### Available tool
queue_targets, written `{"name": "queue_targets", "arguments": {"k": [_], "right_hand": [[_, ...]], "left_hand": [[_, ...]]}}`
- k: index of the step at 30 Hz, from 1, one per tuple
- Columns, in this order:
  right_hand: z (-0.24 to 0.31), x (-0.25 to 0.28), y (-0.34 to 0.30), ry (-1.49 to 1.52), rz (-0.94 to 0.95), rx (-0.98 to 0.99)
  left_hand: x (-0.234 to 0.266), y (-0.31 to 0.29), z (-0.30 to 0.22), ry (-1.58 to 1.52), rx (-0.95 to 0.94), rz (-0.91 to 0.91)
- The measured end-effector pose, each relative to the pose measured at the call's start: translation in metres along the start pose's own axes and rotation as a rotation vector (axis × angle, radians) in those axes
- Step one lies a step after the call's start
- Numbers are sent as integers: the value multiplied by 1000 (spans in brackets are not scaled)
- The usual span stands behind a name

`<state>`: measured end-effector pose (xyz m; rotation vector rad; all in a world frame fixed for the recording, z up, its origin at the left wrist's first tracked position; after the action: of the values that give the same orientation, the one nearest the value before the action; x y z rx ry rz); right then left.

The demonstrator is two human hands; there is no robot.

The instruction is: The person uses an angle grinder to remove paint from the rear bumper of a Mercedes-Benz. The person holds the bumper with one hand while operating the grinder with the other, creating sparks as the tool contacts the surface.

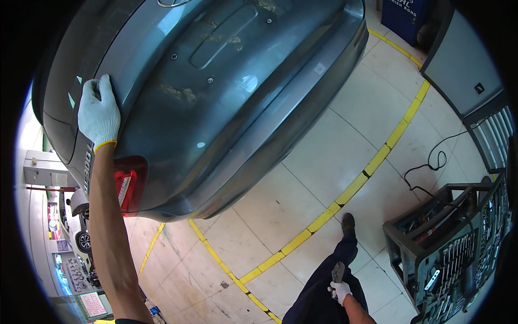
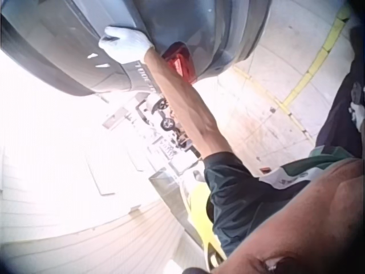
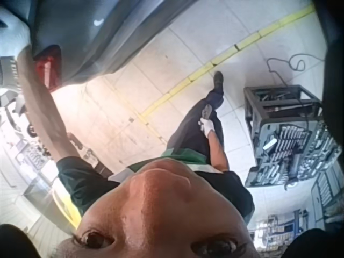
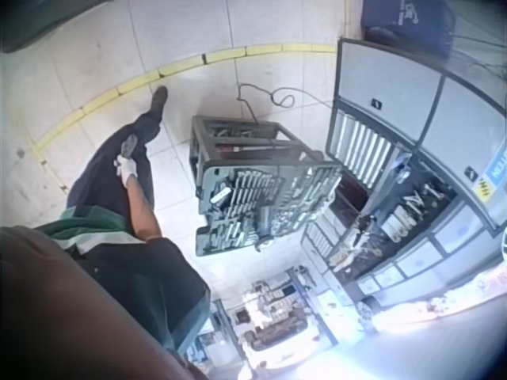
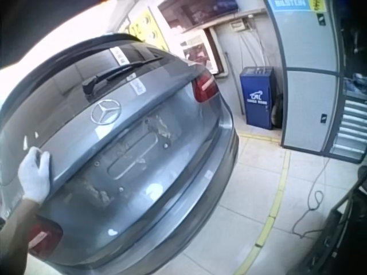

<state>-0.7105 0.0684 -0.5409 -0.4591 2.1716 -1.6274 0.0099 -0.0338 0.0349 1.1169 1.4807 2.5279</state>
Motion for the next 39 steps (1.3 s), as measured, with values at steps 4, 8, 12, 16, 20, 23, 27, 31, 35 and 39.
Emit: {"name": "queue_targets", "arguments": {"k": [4,8,12,16,20,23,27,31,35,39], "right_hand": [[0,1,3,-2,1,-18],[-1,3,5,-12,9,-1],[1,0,2,14,4,-25],[-3,3,10,12,15,-25],[-4,5,15,12,22,-23],[-2,4,10,13,24,-21],[0,4,7,17,18,-42],[1,2,5,12,15,-52],[2,2,5,19,13,-52],[1,2,5,25,27,-44]], "left_hand": [[1,0,1,16,-27,-22],[1,-1,2,4,-11,-14],[2,0,-3,-10,8,-8],[1,0,0,11,-10,-25],[2,0,1,16,-18,-28],[0,0,1,17,-16,-32],[1,0,0,11,-17,-25],[4,0,-4,2,-7,-16],[3,0,-3,4,-18,-28],[2,0,-1,6,-20,-29]]}}
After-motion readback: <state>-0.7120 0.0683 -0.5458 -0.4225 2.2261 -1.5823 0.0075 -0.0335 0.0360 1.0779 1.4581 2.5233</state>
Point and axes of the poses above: each hand's wrist, its own y-axis towards the middle knuckle, its own x-axis out of the back of the hand, z = x × y, the point moved 4 cm from there along y, towards the middle knuckle, and after that the axes turned 11 degrees about -x, right-handed, at the moved point
